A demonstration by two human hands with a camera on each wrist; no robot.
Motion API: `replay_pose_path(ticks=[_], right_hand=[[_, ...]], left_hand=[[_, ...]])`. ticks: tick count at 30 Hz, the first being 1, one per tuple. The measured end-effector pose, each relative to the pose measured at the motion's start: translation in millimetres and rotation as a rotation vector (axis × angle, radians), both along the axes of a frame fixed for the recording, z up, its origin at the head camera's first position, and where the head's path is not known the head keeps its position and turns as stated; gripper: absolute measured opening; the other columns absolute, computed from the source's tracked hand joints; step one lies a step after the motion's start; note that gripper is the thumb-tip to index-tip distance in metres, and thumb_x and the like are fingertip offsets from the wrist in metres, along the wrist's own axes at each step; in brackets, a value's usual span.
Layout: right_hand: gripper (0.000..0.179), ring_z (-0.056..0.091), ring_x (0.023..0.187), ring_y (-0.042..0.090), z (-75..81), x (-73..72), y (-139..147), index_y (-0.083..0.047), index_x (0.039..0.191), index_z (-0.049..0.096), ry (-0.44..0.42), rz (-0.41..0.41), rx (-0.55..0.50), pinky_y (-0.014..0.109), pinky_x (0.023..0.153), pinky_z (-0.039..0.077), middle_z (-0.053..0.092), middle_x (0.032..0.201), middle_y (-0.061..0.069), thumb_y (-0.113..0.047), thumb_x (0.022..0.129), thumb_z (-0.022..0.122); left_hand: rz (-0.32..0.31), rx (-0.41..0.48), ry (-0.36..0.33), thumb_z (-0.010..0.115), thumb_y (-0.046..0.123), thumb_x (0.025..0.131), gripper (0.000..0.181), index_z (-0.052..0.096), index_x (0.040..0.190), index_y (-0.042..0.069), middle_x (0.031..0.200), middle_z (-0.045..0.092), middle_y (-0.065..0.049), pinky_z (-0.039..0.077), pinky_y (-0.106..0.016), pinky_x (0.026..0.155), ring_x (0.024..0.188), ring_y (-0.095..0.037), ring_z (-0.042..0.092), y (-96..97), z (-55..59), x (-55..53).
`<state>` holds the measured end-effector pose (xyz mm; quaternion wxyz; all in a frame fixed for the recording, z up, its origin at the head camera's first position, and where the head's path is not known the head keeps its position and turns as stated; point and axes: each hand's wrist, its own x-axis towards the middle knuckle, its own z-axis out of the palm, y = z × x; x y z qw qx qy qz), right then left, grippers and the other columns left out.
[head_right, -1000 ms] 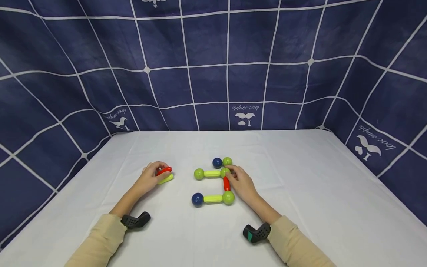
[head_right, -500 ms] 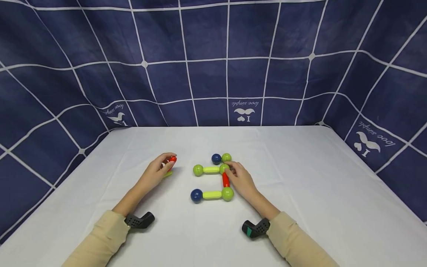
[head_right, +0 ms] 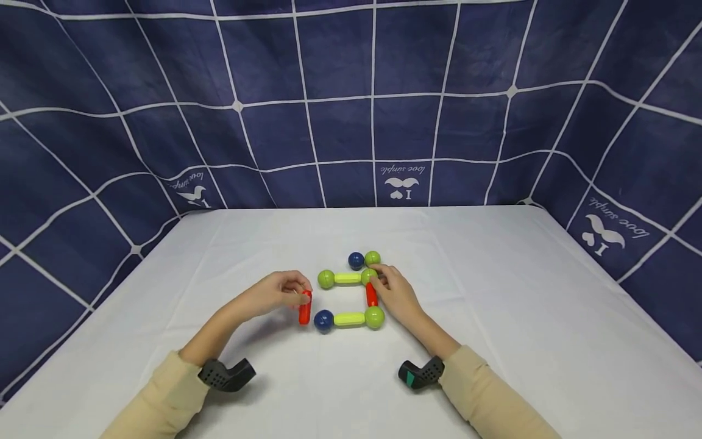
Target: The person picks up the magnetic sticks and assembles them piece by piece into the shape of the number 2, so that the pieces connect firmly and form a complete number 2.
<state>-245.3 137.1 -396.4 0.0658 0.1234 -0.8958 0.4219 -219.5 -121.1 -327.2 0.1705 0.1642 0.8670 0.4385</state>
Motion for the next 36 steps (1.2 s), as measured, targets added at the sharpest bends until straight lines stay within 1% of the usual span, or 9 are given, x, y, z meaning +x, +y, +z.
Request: replay_pose_path(ticks=[2, 5, 8, 10, 16, 21, 25, 31, 36], right_hand=[[0.034, 0.056, 0.093, 0.022, -0.6, 0.3, 0.3, -0.009, 0.125, 0.052, -0.004, -0.002, 0.002, 0.035, 0.08, 0.047, 0.056, 0.114, 0.013, -0.021, 0.093, 0.05], [0.034, 0.056, 0.093, 0.022, -0.8, 0.5, 0.5, -0.009, 0.125, 0.052, -0.007, -0.006, 0.0, 0.035, 0.079, 0.048, 0.056, 0.114, 0.013, -0.02, 0.093, 0.05], [0.034, 0.056, 0.092, 0.021, -0.4, 0.9, 0.5, -0.009, 0.125, 0.052, -0.011, 0.001, -0.002, 0.034, 0.079, 0.047, 0.056, 0.114, 0.013, -0.019, 0.093, 0.05], [0.034, 0.056, 0.091, 0.021, 0.0, 1.0, 0.6, -0.009, 0.125, 0.052, -0.012, 0.003, -0.005, 0.034, 0.079, 0.047, 0.056, 0.114, 0.013, -0.019, 0.093, 0.051], [0.034, 0.056, 0.093, 0.021, 0.6, -0.1, 0.7, -0.008, 0.124, 0.052, -0.007, 0.004, -0.005, 0.035, 0.079, 0.048, 0.056, 0.114, 0.013, -0.02, 0.093, 0.05], [0.033, 0.056, 0.092, 0.021, -0.1, -0.5, 0.3, -0.008, 0.124, 0.052, -0.006, 0.006, -0.007, 0.034, 0.078, 0.047, 0.057, 0.113, 0.013, -0.019, 0.093, 0.05], [0.033, 0.056, 0.092, 0.021, -1.0, 0.0, -0.2, -0.008, 0.124, 0.052, -0.01, 0.005, -0.004, 0.033, 0.078, 0.047, 0.057, 0.112, 0.012, -0.018, 0.093, 0.05], [0.033, 0.056, 0.093, 0.021, 0.1, 0.0, -0.9, -0.009, 0.124, 0.052, -0.021, -0.004, -0.003, 0.035, 0.08, 0.048, 0.056, 0.115, 0.013, -0.019, 0.093, 0.05], [0.033, 0.055, 0.092, 0.021, -1.2, 0.4, -0.8, -0.009, 0.124, 0.052, -0.02, -0.007, -0.001, 0.034, 0.08, 0.048, 0.056, 0.114, 0.012, -0.019, 0.093, 0.05]], left_hand=[[-0.091, -0.002, -0.066, 0.062, 0.013, 0.08, 0.018, 0.058, 0.095, 0.003, 0.074, 0.058, 0.0, 0.045, -0.026, 0.063, 0.065, -0.012, 0.053, 1.1, 0.1, 4.5], [-0.193, -0.013, -0.153, 0.063, 0.008, 0.079, 0.015, 0.057, 0.09, 0.001, 0.071, 0.059, 0.001, 0.047, -0.025, 0.063, 0.063, -0.011, 0.054, 2.5, -1.8, 10.0], [-0.244, -0.026, -0.215, 0.063, 0.006, 0.079, 0.013, 0.056, 0.089, 0.001, 0.07, 0.062, 0.0, 0.048, -0.023, 0.065, 0.063, -0.01, 0.057, 4.7, -4.8, 13.9], [-0.257, -0.016, -0.248, 0.063, 0.004, 0.079, 0.013, 0.055, 0.089, 0.001, 0.071, 0.063, -0.001, 0.051, -0.024, 0.066, 0.064, -0.01, 0.058, 6.7, -6.7, 15.7], [-0.246, 0.052, -0.341, 0.063, -0.001, 0.079, 0.025, 0.044, 0.096, 0.0, 0.076, 0.065, -0.007, 0.053, -0.027, 0.067, 0.065, -0.011, 0.061, 13.4, -10.8, 19.2], [-0.177, 0.114, -0.389, 0.064, -0.002, 0.079, 0.04, 0.033, 0.104, 0.002, 0.075, 0.066, -0.009, 0.054, -0.026, 0.063, 0.059, -0.013, 0.062, 16.1, -16.7, 18.9], [-0.118, 0.149, -0.425, 0.066, 0.0, 0.078, 0.053, 0.027, 0.114, 0.005, 0.076, 0.067, -0.01, 0.054, -0.027, 0.063, 0.058, -0.014, 0.062, 17.9, -22.9, 17.0], [-0.081, 0.124, -0.404, 0.068, 0.006, 0.079, 0.061, 0.026, 0.123, 0.006, 0.075, 0.067, -0.009, 0.054, -0.028, 0.062, 0.057, -0.013, 0.062, 21.3, -25.5, 16.7], [-0.079, 0.163, -0.391, 0.068, 0.008, 0.079, 0.061, 0.027, 0.123, 0.005, 0.068, 0.064, -0.008, 0.053, -0.026, 0.058, 0.053, -0.013, 0.061, 21.4, -31.8, 15.2]])
